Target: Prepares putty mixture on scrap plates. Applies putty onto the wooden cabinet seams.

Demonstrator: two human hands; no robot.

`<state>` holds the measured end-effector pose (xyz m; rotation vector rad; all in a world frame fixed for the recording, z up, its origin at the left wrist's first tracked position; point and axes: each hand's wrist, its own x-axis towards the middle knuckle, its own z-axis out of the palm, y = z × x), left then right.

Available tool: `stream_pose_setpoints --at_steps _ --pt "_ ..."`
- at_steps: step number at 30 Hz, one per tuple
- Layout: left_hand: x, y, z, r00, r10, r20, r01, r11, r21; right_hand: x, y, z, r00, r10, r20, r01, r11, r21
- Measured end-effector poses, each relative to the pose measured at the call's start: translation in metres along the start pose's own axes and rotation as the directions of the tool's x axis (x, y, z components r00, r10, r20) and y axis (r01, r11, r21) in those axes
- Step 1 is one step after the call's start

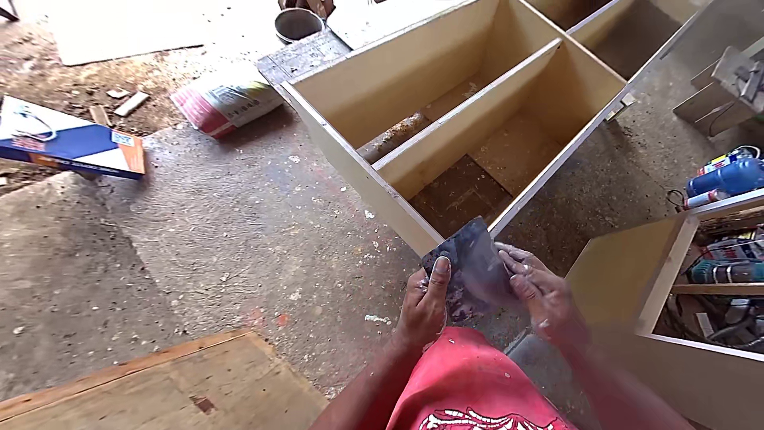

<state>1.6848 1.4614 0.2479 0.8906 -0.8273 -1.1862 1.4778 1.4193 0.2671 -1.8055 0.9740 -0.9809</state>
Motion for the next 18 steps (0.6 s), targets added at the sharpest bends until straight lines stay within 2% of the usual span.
stream_pose_setpoints --at_steps 1,3,5,7,8,10,11,15,18 --pt "-0.004 0.004 0.004 0.999 0.009 0.039 -0.010 1.000 0.019 -0.002 0.002 -0.015 0.998 0.068 0.016 -0.069 0.994 0.083" --pt "-0.009 0.013 0.014 0.994 0.014 0.106 -0.024 0.995 0.094 -0.009 -0.004 -0.040 0.998 0.039 -0.039 -0.038 0.999 0.028" --pt "-0.011 0.014 0.019 0.989 0.030 0.148 -0.062 0.973 0.221 -0.018 -0.026 -0.056 0.990 -0.119 -0.073 0.101 0.971 -0.216" --pt "-0.013 0.013 0.023 0.975 0.061 0.215 -0.129 0.941 0.314 -0.026 -0.049 -0.057 0.971 -0.238 0.001 0.212 0.862 -0.460" --pt "-0.015 0.014 0.026 0.966 0.078 0.245 -0.159 0.930 0.330 -0.030 -0.057 -0.053 0.968 -0.244 0.052 0.231 0.800 -0.554" --pt "-0.021 0.018 0.032 0.957 0.116 0.265 -0.209 0.909 0.360 -0.039 -0.058 -0.038 0.969 -0.214 0.122 0.240 0.715 -0.657" --pt "-0.024 0.019 0.034 0.957 0.125 0.261 -0.221 0.898 0.381 -0.044 -0.054 -0.031 0.969 -0.204 0.137 0.242 0.709 -0.663" --pt "-0.030 0.014 0.025 0.972 0.103 0.212 -0.196 0.854 0.482 -0.073 -0.042 -0.015 0.975 -0.072 0.211 0.187 0.779 -0.598" --pt "-0.020 0.020 0.003 0.997 0.065 0.049 -0.081 0.830 0.553 -0.090 -0.028 -0.010 0.973 0.056 0.224 0.091 0.796 -0.599"
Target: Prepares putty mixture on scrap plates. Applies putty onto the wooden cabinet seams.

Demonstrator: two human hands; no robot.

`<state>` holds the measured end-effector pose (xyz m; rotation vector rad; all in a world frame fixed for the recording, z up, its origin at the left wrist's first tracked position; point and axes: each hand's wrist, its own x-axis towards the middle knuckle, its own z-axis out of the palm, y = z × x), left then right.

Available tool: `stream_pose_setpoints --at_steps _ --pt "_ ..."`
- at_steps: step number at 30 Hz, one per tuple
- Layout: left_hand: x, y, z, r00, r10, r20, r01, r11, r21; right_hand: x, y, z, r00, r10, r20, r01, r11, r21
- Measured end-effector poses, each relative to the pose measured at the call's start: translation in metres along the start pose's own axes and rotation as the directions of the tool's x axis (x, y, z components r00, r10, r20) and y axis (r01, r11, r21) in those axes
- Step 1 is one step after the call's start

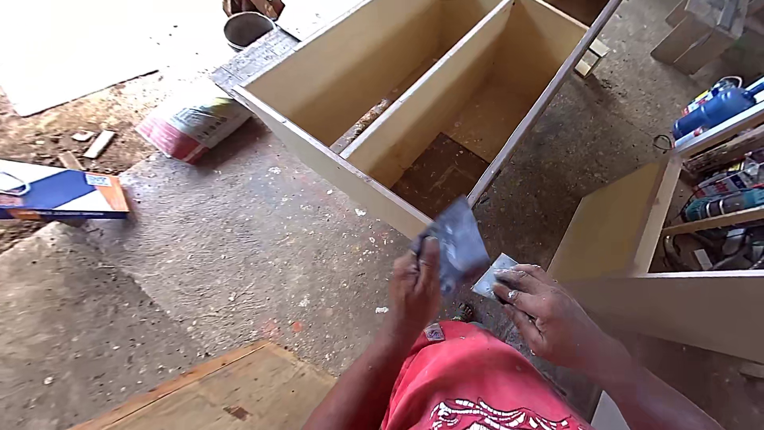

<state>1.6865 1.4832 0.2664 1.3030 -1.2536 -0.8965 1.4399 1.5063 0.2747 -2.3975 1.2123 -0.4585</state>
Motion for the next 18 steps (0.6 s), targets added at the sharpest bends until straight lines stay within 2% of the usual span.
stream_pose_setpoints --at_steps 3,6,9,14,18 --pt "0.023 -0.015 -0.043 0.987 -0.093 -0.132 0.103 0.993 0.066 0.008 0.006 0.022 0.995 0.023 -0.093 -0.028 0.998 -0.056" --pt "0.040 -0.046 -0.087 0.981 -0.112 -0.161 0.124 0.990 0.067 0.033 0.014 0.058 0.981 -0.022 -0.192 0.000 0.993 -0.116" --pt "0.040 -0.071 -0.113 0.976 -0.153 -0.152 0.163 0.985 0.058 0.058 0.022 0.081 0.974 -0.047 -0.222 0.007 0.984 -0.176" --pt "0.035 -0.092 -0.120 0.965 -0.236 -0.111 0.241 0.970 0.032 0.080 0.019 0.097 0.979 -0.018 -0.203 -0.029 0.973 -0.228" --pt "0.035 -0.099 -0.116 0.959 -0.270 -0.081 0.270 0.963 -0.015 0.074 0.012 0.094 0.989 0.068 -0.130 -0.095 0.971 -0.219"
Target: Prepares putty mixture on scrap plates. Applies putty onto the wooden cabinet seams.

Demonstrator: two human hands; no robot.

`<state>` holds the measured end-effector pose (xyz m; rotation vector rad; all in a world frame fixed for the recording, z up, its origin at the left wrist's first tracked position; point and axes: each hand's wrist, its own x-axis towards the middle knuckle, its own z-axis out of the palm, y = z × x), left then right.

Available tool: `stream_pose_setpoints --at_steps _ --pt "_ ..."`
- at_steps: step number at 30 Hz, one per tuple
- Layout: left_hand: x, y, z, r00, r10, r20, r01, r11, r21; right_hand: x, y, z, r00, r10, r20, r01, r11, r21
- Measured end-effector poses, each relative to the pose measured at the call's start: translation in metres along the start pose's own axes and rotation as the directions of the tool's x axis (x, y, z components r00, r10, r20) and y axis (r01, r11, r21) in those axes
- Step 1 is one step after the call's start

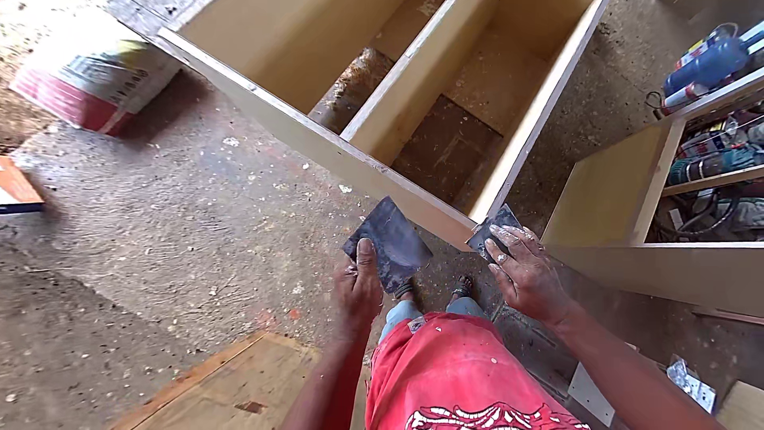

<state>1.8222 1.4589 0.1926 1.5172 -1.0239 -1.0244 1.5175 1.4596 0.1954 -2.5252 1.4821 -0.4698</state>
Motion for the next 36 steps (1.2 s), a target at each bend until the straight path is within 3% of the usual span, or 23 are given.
stream_pose_setpoints --at_steps 5,10,13,19,22,25,27,30,33,36 --pt "0.006 0.004 -0.002 1.000 0.007 -0.006 -0.007 1.000 -0.013 0.003 -0.003 -0.038 1.000 0.009 0.029 -0.008 1.000 -0.014" --pt "0.003 0.003 -0.006 0.999 0.035 0.013 -0.034 0.999 -0.037 0.030 -0.001 -0.033 0.998 -0.027 0.061 0.029 0.999 -0.034" --pt "0.000 0.000 -0.009 0.999 0.040 0.012 -0.040 0.998 -0.052 0.018 0.009 -0.035 0.993 -0.012 0.117 0.015 1.000 -0.023" --pt "0.000 -0.004 -0.005 1.000 0.024 0.006 -0.023 0.999 -0.039 0.021 0.011 -0.034 0.996 -0.070 0.056 0.070 0.997 0.015" --pt "-0.003 0.006 -0.001 1.000 0.018 -0.007 -0.019 0.999 -0.044 0.006 0.021 -0.015 0.996 -0.053 0.077 0.050 0.998 0.038" --pt "-0.003 0.031 0.010 0.999 0.044 -0.031 -0.047 0.991 -0.128 -0.010 0.030 -0.045 0.997 -0.013 0.077 0.007 0.997 0.072" --pt "-0.003 0.045 0.027 0.999 0.043 0.003 -0.041 0.974 -0.223 -0.012 0.029 -0.076 1.000 0.003 -0.027 0.003 0.978 0.210" --pt "-0.006 0.074 0.076 0.989 0.003 0.145 0.053 0.923 -0.380 -0.001 0.016 -0.115 0.968 -0.078 -0.239 0.180 0.879 0.441" --pt "-0.007 0.113 0.143 0.951 -0.059 0.304 0.209 0.847 -0.488 0.006 0.036 -0.124 0.934 -0.148 -0.326 0.284 0.861 0.422" --pt "-0.013 0.142 0.213 0.945 -0.040 0.323 0.206 0.843 -0.497 -0.002 0.094 -0.127 0.930 -0.046 -0.364 0.171 0.932 0.318"
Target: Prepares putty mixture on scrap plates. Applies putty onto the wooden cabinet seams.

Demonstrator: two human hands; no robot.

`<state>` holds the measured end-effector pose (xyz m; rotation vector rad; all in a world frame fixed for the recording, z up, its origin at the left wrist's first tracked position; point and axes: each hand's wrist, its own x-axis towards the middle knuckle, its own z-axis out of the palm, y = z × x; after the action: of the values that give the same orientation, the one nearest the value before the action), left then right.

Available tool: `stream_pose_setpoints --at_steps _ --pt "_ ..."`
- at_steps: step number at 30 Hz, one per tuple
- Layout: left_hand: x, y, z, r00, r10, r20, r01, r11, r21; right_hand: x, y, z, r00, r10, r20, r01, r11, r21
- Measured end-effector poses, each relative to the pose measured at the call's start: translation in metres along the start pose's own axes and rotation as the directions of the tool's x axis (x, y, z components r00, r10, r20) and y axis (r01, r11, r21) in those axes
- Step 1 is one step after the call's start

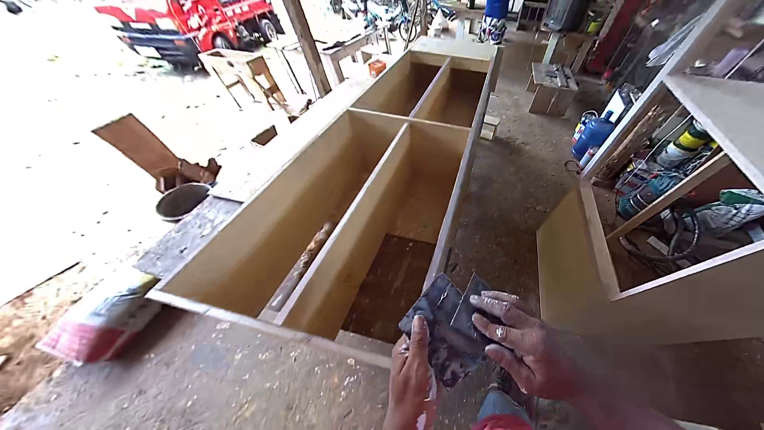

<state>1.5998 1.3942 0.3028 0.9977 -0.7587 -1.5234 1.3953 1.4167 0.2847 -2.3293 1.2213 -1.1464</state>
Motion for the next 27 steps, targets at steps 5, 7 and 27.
stream_pose_setpoints --at_steps 5,7,27 --pt "0.037 -0.033 0.099 0.979 0.147 0.143 -0.166 0.977 0.135 -0.027 0.103 -0.087 0.940 0.339 0.038 -0.324 0.850 0.416" --pt "0.054 -0.038 0.132 0.973 0.151 0.174 -0.177 0.973 0.144 -0.046 0.137 -0.116 0.757 0.644 0.110 -0.540 0.521 0.661" --pt "0.396 -0.118 0.381 0.966 -0.120 0.228 0.130 0.991 -0.029 0.055 0.481 -0.233 0.967 0.242 -0.084 -0.256 0.912 -0.321"
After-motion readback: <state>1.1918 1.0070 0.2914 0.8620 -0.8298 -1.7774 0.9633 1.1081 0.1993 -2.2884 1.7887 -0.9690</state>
